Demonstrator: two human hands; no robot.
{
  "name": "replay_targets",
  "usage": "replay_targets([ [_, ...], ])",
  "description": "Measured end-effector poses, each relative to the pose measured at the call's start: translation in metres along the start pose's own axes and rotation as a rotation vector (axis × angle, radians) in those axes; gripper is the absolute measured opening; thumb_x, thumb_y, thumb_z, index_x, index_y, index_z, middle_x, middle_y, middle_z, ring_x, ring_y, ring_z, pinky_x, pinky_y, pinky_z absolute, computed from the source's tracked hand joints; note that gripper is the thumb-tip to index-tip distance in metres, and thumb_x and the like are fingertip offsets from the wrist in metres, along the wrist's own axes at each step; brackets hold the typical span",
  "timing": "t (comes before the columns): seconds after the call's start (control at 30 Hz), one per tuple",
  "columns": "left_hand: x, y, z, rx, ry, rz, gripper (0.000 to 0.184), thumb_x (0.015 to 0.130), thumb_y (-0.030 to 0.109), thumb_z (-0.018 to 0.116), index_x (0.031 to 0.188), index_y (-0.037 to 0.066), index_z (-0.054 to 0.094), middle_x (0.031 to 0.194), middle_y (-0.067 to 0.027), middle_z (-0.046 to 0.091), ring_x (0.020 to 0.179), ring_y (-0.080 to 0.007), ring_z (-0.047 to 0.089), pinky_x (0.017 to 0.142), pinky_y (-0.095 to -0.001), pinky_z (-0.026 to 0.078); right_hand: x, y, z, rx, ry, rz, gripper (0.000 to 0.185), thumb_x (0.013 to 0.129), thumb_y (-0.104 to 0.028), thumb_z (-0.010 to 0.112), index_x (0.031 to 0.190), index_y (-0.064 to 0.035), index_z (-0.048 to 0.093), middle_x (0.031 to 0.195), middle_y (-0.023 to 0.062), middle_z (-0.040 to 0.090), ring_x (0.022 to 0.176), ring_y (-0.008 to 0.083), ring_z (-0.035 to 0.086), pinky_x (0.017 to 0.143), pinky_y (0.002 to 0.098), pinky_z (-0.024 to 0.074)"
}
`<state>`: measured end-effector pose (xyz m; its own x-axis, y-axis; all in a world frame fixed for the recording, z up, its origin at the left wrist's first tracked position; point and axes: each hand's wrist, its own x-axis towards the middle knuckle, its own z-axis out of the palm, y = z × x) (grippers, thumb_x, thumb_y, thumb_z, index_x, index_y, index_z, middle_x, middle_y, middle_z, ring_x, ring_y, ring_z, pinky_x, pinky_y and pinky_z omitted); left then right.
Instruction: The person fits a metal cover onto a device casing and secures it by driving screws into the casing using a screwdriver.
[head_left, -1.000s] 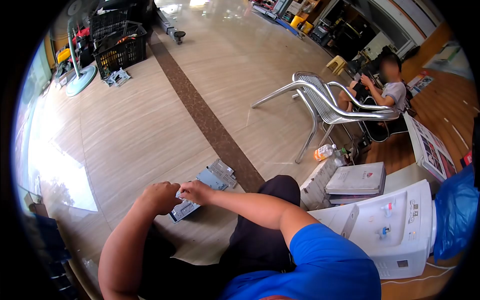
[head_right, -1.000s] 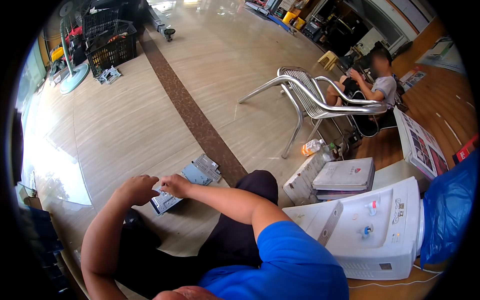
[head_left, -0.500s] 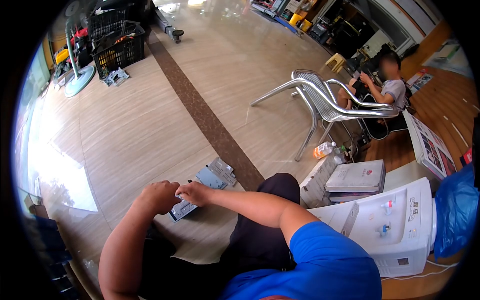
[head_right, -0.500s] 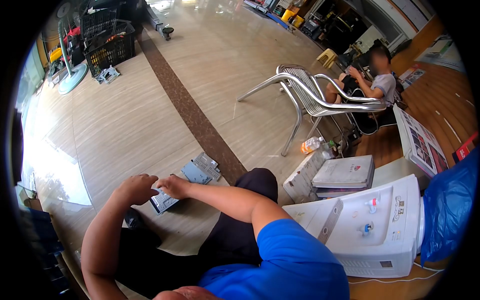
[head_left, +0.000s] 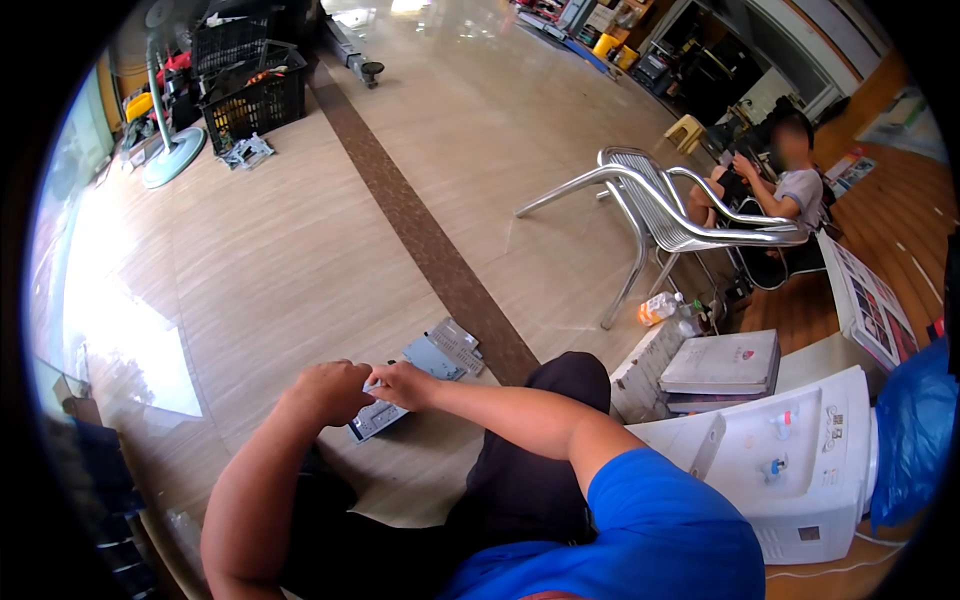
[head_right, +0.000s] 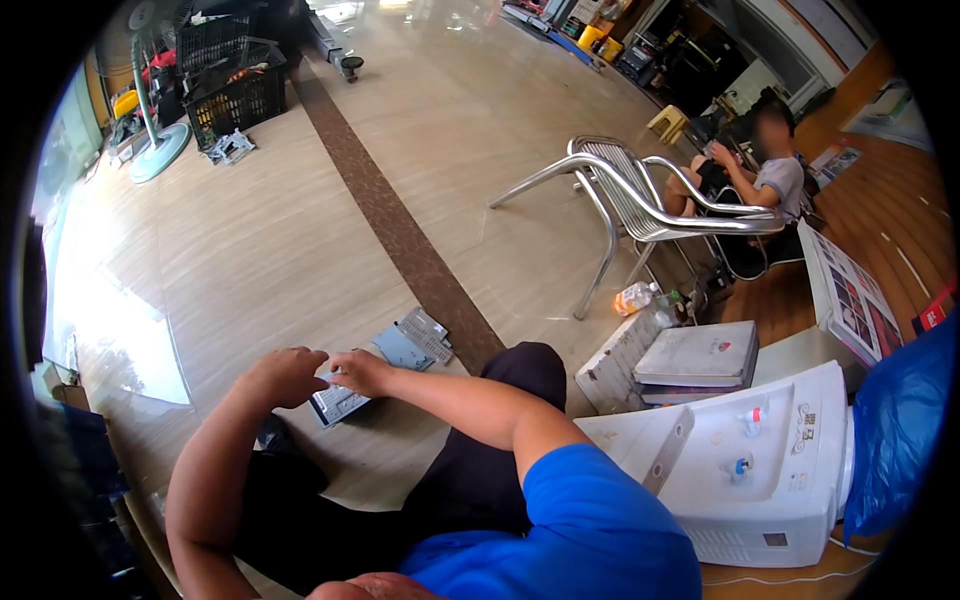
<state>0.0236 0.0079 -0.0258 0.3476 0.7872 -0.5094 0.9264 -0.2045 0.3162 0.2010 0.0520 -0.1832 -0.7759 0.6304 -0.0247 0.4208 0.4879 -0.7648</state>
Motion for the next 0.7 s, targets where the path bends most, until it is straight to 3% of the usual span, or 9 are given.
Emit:
replay_targets([
  [0.07,-0.001,0.001,-0.002,-0.03,-0.024,0.006,0.036,0.088,0.03,0.065,0.115,0.006,0.061,0.11,-0.0183,0.066,0.107,-0.0364,0.06,0.091,-0.0457,0.048,0.001,0.003,0.002,-0.039,-0.009,-0.029,0.019,0.088,-0.02,0.064,0.099,-0.0046,0.066,0.089,0.0191,0.069,0.087,0.0352,0.067,0.076,0.0413,0.0529],
  [0.43,0.006,-0.008,0.01,-0.042,-0.013,0.038,0.03,0.089,0.029,0.064,0.11,0.008,0.061,0.11,-0.0167,0.067,0.108,-0.0358,0.061,0.09,-0.0453,0.049,0.0,-0.009,-0.003,0.05,0.051,-0.219,0.011,0.09,-0.014,0.06,0.092,-0.0046,0.065,0.079,0.0164,0.066,0.075,0.033,0.066,0.065,0.0405,0.0506],
  [0.5,0.008,-0.009,0.011,-0.037,-0.02,0.033,0.03,0.09,0.03,0.063,0.11,0.008,0.061,0.11,-0.0161,0.067,0.108,-0.0357,0.061,0.09,-0.0452,0.049,-0.002,-0.012,-0.007,0.062,-0.053,-0.053,0.01,0.091,-0.013,0.058,0.09,-0.0039,0.063,0.075,0.0171,0.064,0.07,0.0323,0.065,0.063,0.0396,0.0495],
  [0.53,0.008,-0.009,0.012,-0.03,-0.03,0.037,0.031,0.091,0.032,0.062,0.11,0.008,0.061,0.111,-0.0156,0.066,0.108,-0.0355,0.061,0.09,-0.0451,0.049,-0.002,-0.011,-0.004,0.079,-0.021,-0.074,0.01,0.091,-0.012,0.057,0.088,-0.0038,0.062,0.074,0.0179,0.063,0.068,0.0314,0.064,0.061,0.0382,0.0492],
  [0.7,0.006,-0.006,0.007,-0.018,-0.053,0.008,0.034,0.092,0.036,0.061,0.11,0.008,0.061,0.112,-0.0167,0.066,0.108,-0.0357,0.061,0.09,-0.0451,0.049,-0.003,-0.01,-0.002,0.075,-0.005,-0.103,0.01,0.09,-0.011,0.057,0.093,-0.0042,0.063,0.082,0.0192,0.066,0.077,0.0345,0.066,0.066,0.0396,0.0506],
])
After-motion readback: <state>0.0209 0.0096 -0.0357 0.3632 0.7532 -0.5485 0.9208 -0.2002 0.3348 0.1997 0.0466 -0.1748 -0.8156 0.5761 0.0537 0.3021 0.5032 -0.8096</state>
